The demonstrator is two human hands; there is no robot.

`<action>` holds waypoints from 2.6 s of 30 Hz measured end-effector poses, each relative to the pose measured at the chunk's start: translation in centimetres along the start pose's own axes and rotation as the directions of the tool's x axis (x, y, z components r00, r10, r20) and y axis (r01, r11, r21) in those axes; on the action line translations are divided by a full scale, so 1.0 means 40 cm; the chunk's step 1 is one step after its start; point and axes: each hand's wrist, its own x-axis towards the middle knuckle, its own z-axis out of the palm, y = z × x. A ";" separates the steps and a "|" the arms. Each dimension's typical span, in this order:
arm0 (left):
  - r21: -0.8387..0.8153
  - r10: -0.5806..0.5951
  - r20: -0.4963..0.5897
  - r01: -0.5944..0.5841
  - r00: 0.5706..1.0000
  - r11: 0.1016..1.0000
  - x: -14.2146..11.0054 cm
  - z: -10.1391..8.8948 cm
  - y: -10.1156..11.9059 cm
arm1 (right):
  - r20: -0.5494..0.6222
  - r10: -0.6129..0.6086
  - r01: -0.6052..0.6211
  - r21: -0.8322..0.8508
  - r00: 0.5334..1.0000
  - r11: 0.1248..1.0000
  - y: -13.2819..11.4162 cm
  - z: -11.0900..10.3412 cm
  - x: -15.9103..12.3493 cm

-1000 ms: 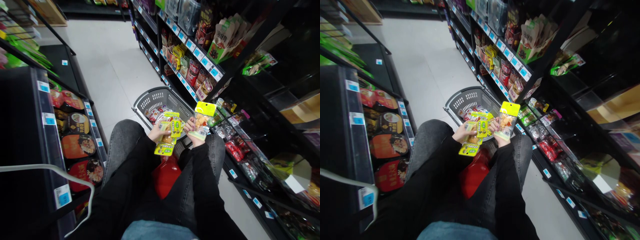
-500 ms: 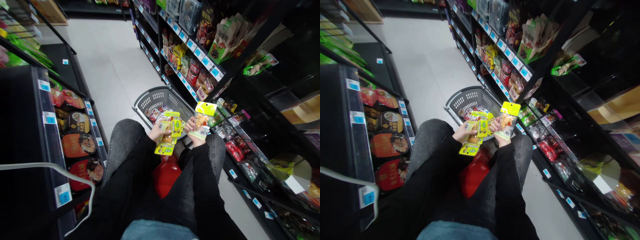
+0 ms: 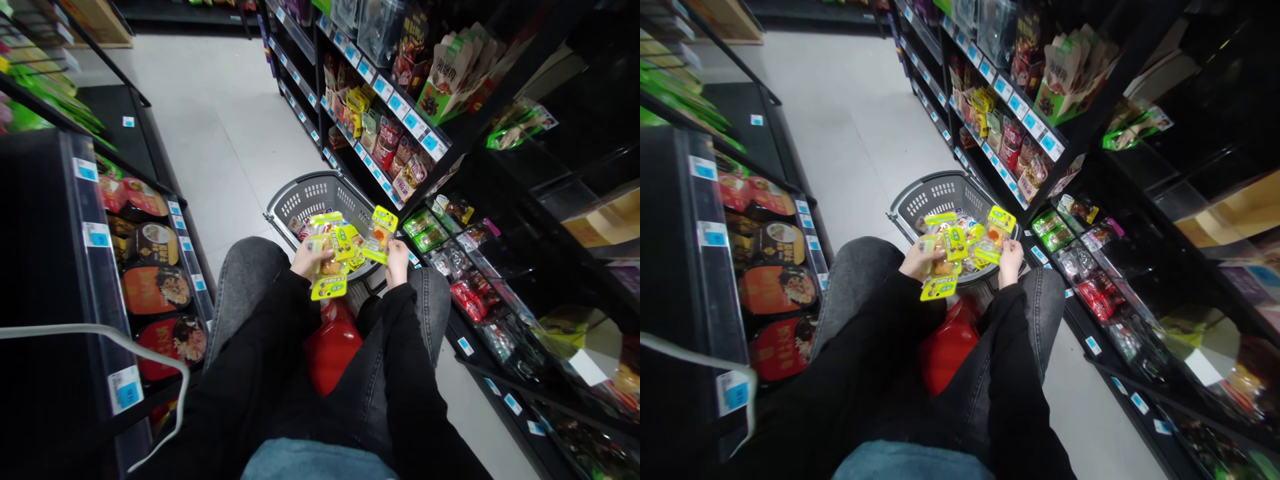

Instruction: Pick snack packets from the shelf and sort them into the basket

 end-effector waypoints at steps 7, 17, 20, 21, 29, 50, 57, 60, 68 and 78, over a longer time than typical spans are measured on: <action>-0.028 0.014 -0.044 -0.015 0.999 1.000 0.008 -0.006 0.004 | 0.149 -0.095 0.139 -0.322 0.984 0.936 0.007 -0.005 -0.008; 0.047 0.029 -0.002 -0.029 1.000 0.998 0.013 -0.009 -0.021 | 0.616 -0.061 0.169 -0.118 0.786 0.978 -0.018 0.048 -0.062; 0.062 0.013 0.010 -0.013 1.000 0.998 0.010 -0.007 -0.021 | 0.660 -0.079 0.184 -0.091 0.747 0.979 -0.012 0.057 -0.075; 0.058 0.006 0.018 -0.007 1.000 0.998 0.008 -0.005 -0.020 | 0.657 -0.082 0.189 -0.094 0.750 0.977 -0.009 0.059 -0.076; -0.003 -0.040 0.204 0.041 0.978 0.999 -0.012 0.015 -0.006 | 0.489 -0.162 0.218 -0.059 0.857 0.974 0.002 0.059 -0.064; -0.023 0.010 0.043 -0.009 0.999 1.000 -0.008 0.006 -0.008 | 0.393 -0.029 -0.126 0.363 0.919 0.923 -0.063 0.023 -0.058; 0.046 -0.084 0.067 0.081 0.994 0.996 0.009 -0.003 -0.022 | 0.346 -0.069 -0.058 0.344 0.936 0.937 -0.057 0.020 -0.048; 0.005 -0.080 0.109 0.080 0.991 0.997 0.007 -0.002 -0.023 | 0.327 -0.099 -0.017 0.334 0.940 0.942 -0.046 0.024 -0.042; 0.226 -0.087 0.062 0.071 0.994 0.972 0.021 -0.018 -0.045 | 0.312 -0.117 0.015 0.310 0.943 0.951 -0.029 0.027 -0.032; 0.150 -0.169 0.234 0.136 0.957 0.979 0.000 -0.005 -0.030 | 0.172 0.051 -0.088 0.215 0.984 0.973 0.000 0.018 -0.006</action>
